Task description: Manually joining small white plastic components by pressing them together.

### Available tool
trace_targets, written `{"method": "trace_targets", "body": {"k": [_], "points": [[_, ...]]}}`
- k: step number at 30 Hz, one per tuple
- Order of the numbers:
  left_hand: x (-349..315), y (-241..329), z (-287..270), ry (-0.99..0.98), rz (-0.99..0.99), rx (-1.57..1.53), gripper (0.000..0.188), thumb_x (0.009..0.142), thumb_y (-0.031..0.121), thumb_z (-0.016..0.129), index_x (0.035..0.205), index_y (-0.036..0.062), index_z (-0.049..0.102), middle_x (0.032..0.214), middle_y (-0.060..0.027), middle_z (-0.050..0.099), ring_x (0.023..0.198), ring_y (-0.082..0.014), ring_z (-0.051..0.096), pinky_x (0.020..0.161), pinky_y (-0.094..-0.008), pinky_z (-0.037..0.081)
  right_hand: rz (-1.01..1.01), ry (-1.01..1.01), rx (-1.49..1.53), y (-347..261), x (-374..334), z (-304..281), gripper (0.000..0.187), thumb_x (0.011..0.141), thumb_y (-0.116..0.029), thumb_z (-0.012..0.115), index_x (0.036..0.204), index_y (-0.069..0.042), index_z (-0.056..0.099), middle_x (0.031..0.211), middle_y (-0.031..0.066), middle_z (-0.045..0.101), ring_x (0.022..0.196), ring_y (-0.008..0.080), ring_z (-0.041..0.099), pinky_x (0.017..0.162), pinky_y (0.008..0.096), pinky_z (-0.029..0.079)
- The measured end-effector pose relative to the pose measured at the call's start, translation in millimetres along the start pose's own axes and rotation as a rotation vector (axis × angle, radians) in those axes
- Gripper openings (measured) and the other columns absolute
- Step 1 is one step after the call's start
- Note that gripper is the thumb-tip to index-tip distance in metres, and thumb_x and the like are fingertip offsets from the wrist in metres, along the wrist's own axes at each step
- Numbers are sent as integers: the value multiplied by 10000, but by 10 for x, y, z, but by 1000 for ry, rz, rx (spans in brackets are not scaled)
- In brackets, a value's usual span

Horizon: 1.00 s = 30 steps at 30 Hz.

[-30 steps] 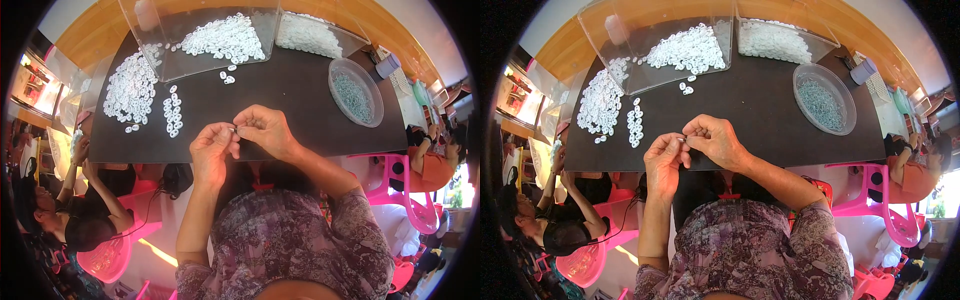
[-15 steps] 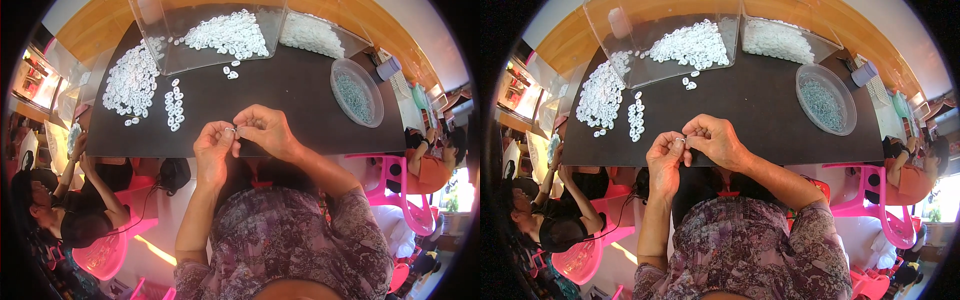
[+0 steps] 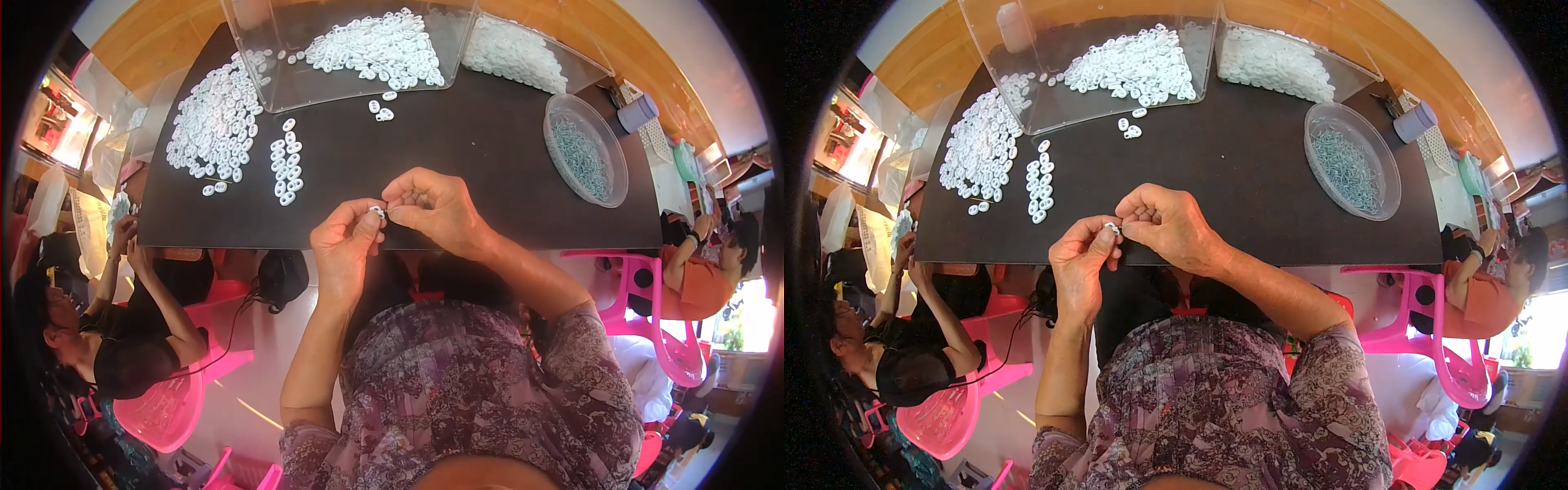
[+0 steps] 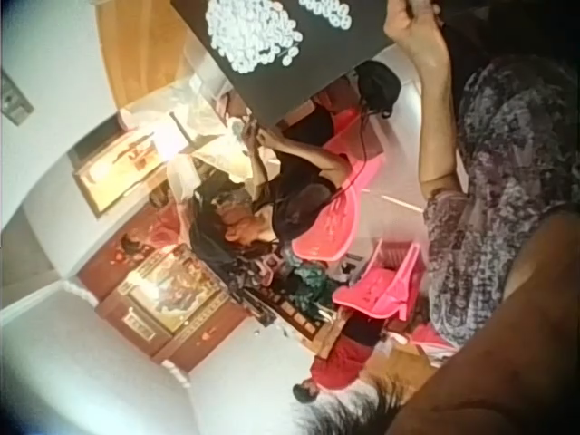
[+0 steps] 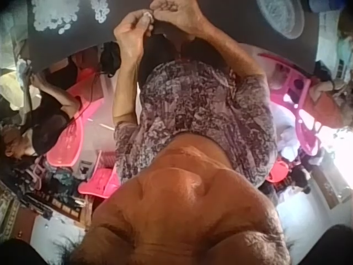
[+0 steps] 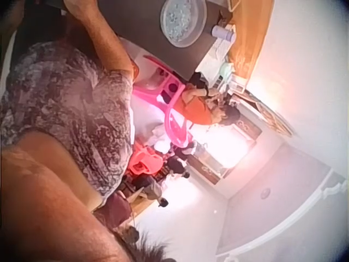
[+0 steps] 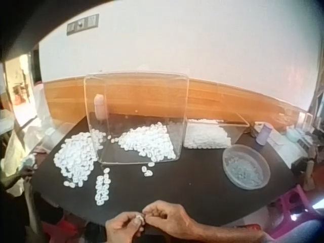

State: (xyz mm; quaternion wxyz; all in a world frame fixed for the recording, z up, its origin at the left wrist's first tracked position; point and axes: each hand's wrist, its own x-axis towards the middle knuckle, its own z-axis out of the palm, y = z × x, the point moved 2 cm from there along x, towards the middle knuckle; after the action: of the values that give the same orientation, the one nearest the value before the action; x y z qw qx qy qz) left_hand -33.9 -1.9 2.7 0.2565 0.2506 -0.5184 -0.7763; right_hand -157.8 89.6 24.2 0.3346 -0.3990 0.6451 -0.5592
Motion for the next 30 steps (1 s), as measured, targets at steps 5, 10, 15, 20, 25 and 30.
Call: {"method": "trace_targets", "body": {"k": [5, 10, 15, 20, 25, 30], "points": [[-18, 5, -12, -13, 59, 103, 104, 876, 71, 580, 915, -14, 625, 765, -14, 585, 626, -67, 493, 546, -188, 383, -12, -9, -25, -5, 2, 5, 180, 825, -47, 632, 984, 25, 589, 875, 49, 624, 809, 84, 585, 739, 239, 494], [-25, -20, -31, -14, 97, 135, 102, 873, 76, 583, 909, -11, 623, 764, -5, 579, 628, -58, 483, 549, -183, 378, 27, -24, -51, -1, 2, 20, 187, 820, -61, 642, 976, 28, 592, 872, 49, 622, 805, 83, 584, 734, 239, 496], [-20, -29, -53, -8, 95, 153, 94, 874, 73, 577, 899, -7, 622, 762, -2, 575, 631, -54, 477, 550, -181, 375, 38, -28, -54, 2, 0, 39, 184, 818, -66, 644, 968, 28, 592, 863, 46, 621, 793, 81, 583, 722, 234, 497], [-25, -45, -65, -22, 147, 173, 91, 874, 72, 574, 894, -3, 620, 759, 3, 570, 637, -52, 479, 553, -180, 376, 52, -38, -77, -46, -5, 49, 182, 816, -66, 645, 961, 30, 592, 861, 46, 620, 790, 80, 583, 716, 231, 496], [-41, -42, -66, 1, 217, 318, 72, 870, 42, 572, 893, -12, 614, 767, 2, 560, 646, -59, 477, 575, -183, 390, 36, -36, -54, -30, -14, 57, 193, 817, -61, 643, 976, 33, 589, 863, 52, 616, 797, 86, 583, 718, 235, 496], [-73, 9, -33, 26, 361, 487, 59, 861, 2, 565, 878, -41, 602, 764, -4, 537, 647, -71, 471, 593, -198, 402, 63, -31, -13, -6, -21, 63, 196, 814, -54, 640, 978, 40, 589, 883, 60, 617, 813, 92, 582, 739, 238, 491]]}}
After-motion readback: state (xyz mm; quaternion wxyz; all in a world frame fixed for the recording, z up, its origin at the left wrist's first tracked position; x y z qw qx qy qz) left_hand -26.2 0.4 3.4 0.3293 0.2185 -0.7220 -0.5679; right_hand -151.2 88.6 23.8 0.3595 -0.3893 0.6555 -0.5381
